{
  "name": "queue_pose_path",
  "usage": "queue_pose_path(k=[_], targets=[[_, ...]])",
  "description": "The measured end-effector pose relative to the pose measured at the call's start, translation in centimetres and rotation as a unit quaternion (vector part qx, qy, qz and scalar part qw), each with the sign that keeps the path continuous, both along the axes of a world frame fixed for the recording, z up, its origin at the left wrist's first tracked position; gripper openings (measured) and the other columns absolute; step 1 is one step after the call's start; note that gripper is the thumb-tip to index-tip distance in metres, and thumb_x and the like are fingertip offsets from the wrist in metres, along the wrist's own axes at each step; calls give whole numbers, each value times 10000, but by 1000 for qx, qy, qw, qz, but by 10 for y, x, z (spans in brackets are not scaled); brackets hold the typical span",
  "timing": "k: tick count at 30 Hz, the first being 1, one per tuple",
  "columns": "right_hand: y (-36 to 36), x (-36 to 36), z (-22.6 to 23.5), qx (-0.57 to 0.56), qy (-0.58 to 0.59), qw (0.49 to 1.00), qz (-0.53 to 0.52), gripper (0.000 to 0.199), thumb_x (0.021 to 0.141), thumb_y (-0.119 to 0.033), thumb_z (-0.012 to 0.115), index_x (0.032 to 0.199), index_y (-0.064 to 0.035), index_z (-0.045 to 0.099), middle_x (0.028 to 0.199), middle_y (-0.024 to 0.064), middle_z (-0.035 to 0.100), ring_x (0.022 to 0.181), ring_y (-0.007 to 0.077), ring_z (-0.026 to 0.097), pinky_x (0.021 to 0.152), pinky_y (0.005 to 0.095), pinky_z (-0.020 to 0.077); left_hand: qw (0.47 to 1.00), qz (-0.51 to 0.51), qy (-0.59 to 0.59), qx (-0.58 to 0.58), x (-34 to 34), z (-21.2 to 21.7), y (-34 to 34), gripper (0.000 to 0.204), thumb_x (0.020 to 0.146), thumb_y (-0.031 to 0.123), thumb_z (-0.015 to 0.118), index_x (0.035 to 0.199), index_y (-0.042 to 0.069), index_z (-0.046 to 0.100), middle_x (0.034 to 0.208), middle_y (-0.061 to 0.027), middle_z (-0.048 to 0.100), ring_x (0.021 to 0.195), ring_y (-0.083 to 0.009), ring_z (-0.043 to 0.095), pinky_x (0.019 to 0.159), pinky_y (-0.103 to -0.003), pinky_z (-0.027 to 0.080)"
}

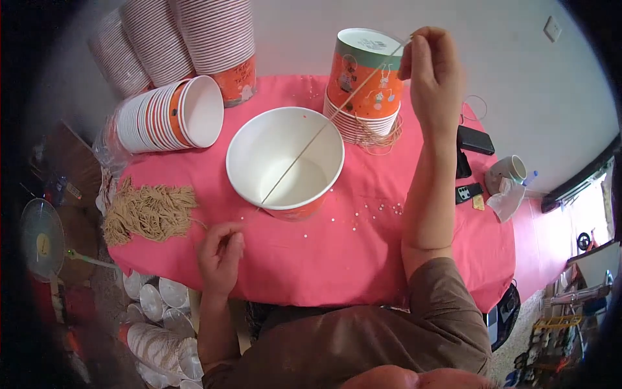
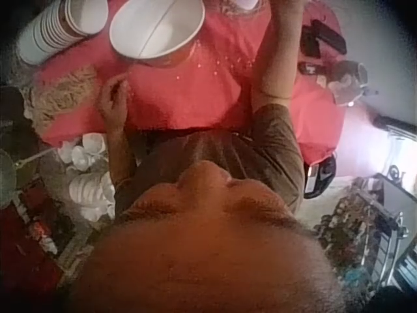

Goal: Attaching elastic strings to paper buckets for packaging.

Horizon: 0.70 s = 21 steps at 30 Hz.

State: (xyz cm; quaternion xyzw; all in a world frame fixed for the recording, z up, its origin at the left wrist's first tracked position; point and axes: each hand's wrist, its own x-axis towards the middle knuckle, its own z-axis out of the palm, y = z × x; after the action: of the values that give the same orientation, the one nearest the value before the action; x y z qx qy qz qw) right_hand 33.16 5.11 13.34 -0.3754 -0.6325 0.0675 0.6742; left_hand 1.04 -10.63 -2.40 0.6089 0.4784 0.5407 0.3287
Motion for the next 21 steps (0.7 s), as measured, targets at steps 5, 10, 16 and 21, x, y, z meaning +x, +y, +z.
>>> queue_pose_path(k=[5,10,16,21], targets=[[4,6,-1,110,-160,951,-240,100,929,-124,527,966,-40,566,790,147,643,683,355,622,635,438,492,991,-90,-100,-18,0,1,-1,142,935,25,548,1055,-11,614,851,-58,592,681,-102,540,614,-237,461],[-19,-28,-4,128,-247,951,-136,227,828,-37,630,1046,-54,571,953,132,609,881,285,618,769,395,481,981,-133,-139,-19,11,15,-1,137,934,20,529,1027,-25,618,872,-83,604,688,-118,551,632,-244,466],[-44,-45,-13,-45,-379,894,235,265,867,-135,628,1097,-7,605,1033,148,638,978,321,617,828,386,492,990,-118,-77,-26,18,18,4,140,927,26,537,1022,-28,625,883,-74,628,707,-99,558,646,-238,473],[-32,-56,-21,-190,-463,788,358,285,893,-163,599,1132,-9,624,1078,152,662,968,322,634,838,384,505,987,-119,-97,-40,20,22,3,150,936,41,538,1036,-28,627,910,-60,646,717,-77,557,651,-225,476]])
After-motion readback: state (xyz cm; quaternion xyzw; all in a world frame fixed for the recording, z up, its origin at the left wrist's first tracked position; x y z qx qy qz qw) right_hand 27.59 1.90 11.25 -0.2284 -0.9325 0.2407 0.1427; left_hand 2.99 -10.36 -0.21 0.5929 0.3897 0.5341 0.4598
